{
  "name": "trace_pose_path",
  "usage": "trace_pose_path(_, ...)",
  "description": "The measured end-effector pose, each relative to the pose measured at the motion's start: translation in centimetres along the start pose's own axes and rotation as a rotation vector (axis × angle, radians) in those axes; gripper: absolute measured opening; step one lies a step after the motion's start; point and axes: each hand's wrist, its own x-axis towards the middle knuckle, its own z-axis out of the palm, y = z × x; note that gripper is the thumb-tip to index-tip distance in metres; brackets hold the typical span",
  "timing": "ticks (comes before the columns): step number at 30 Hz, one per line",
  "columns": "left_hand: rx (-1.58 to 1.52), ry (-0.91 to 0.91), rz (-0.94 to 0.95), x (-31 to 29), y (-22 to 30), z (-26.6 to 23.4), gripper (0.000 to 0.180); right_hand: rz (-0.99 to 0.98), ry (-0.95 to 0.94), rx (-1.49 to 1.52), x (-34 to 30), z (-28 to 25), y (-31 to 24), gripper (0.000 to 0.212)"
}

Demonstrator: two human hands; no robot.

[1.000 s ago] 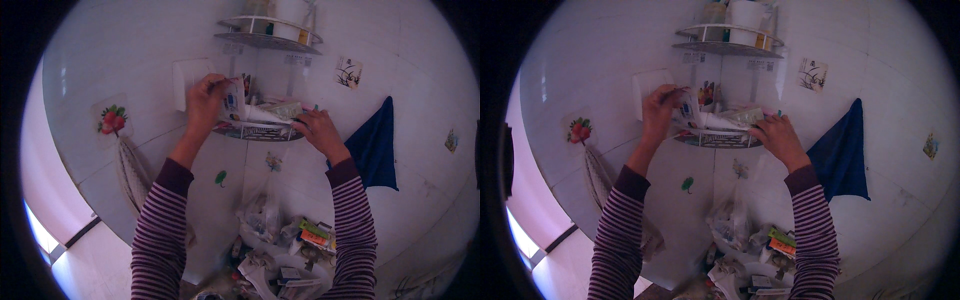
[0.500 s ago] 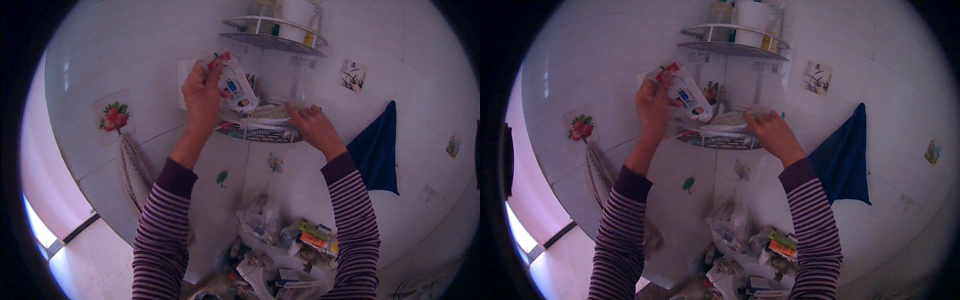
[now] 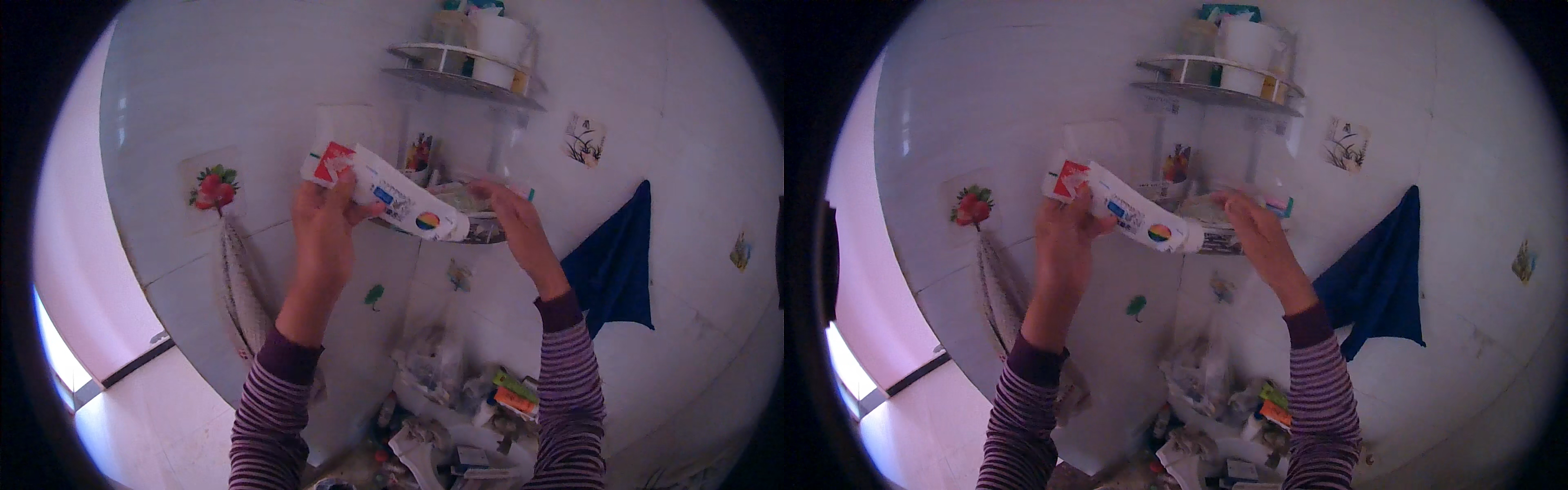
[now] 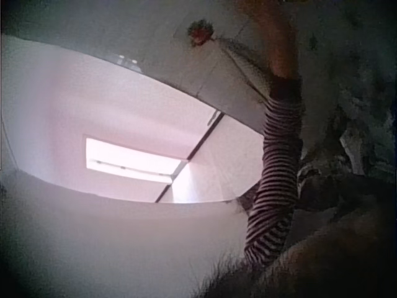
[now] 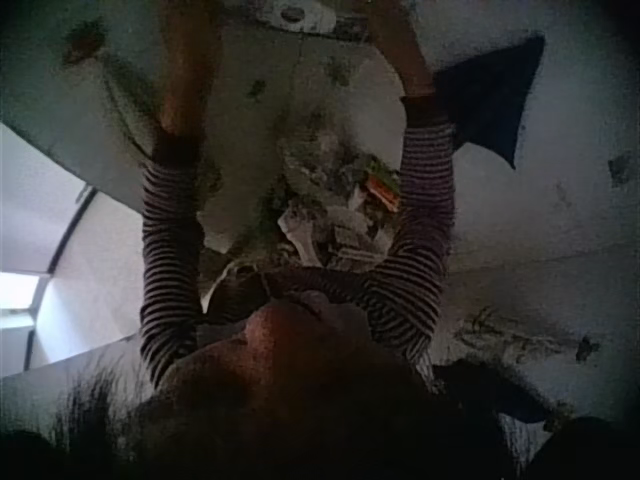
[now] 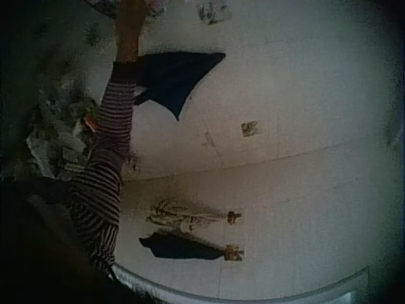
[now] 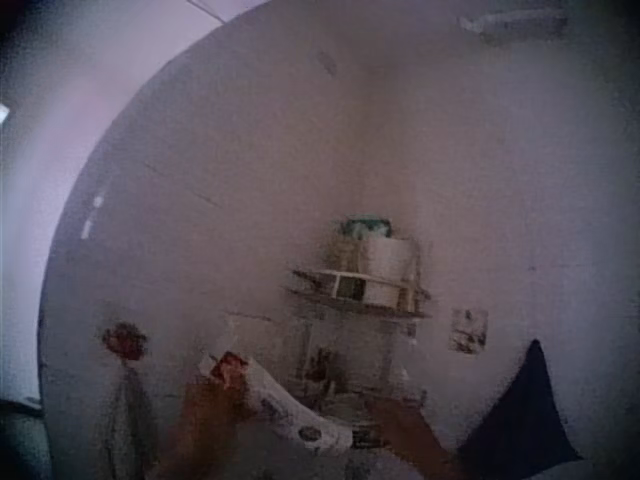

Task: The person organizes a cluttered bathroom shelf by picking up various toiletries and boxes, wiping them with a cloth, and placing them back onto the shelf. The person handles items one at a time, including a yellow box and a blue package, and uses a cloth to clean the surfaces of the items before arranging them.

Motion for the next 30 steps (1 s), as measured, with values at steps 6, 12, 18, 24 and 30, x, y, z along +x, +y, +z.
trace_pose_path(6, -0.033, -0.059, -0.114, -4.1, -0.5, -0.3, 0.021, 0.161, -0.338, -0.156, -4.0, 3.3, -5.9, 0.019)
trace_pose_path(12, -0.104, -0.155, -0.141, -7.1, 0.1, -2.7, 0.030, -0.214, -0.114, -0.399, -7.5, 5.0, -4.8, 0.010)
trace_pose_path(18, -0.370, -0.260, -0.253, -11.3, 2.4, -5.0, 0.052, -0.719, 0.040, -0.992, -10.5, 6.0, -5.5, 0.016)
trace_pose_path(24, -0.260, -0.116, -0.424, -15.5, 5.6, -7.5, 0.049, -0.898, -0.018, -1.196, -13.8, 7.9, -7.0, 0.019)
trace_pose_path(30, -0.210, -0.071, -0.438, -19.9, 7.8, -11.4, 0.044, -0.773, -0.022, -0.952, -17.6, 11.3, -9.1, 0.029)
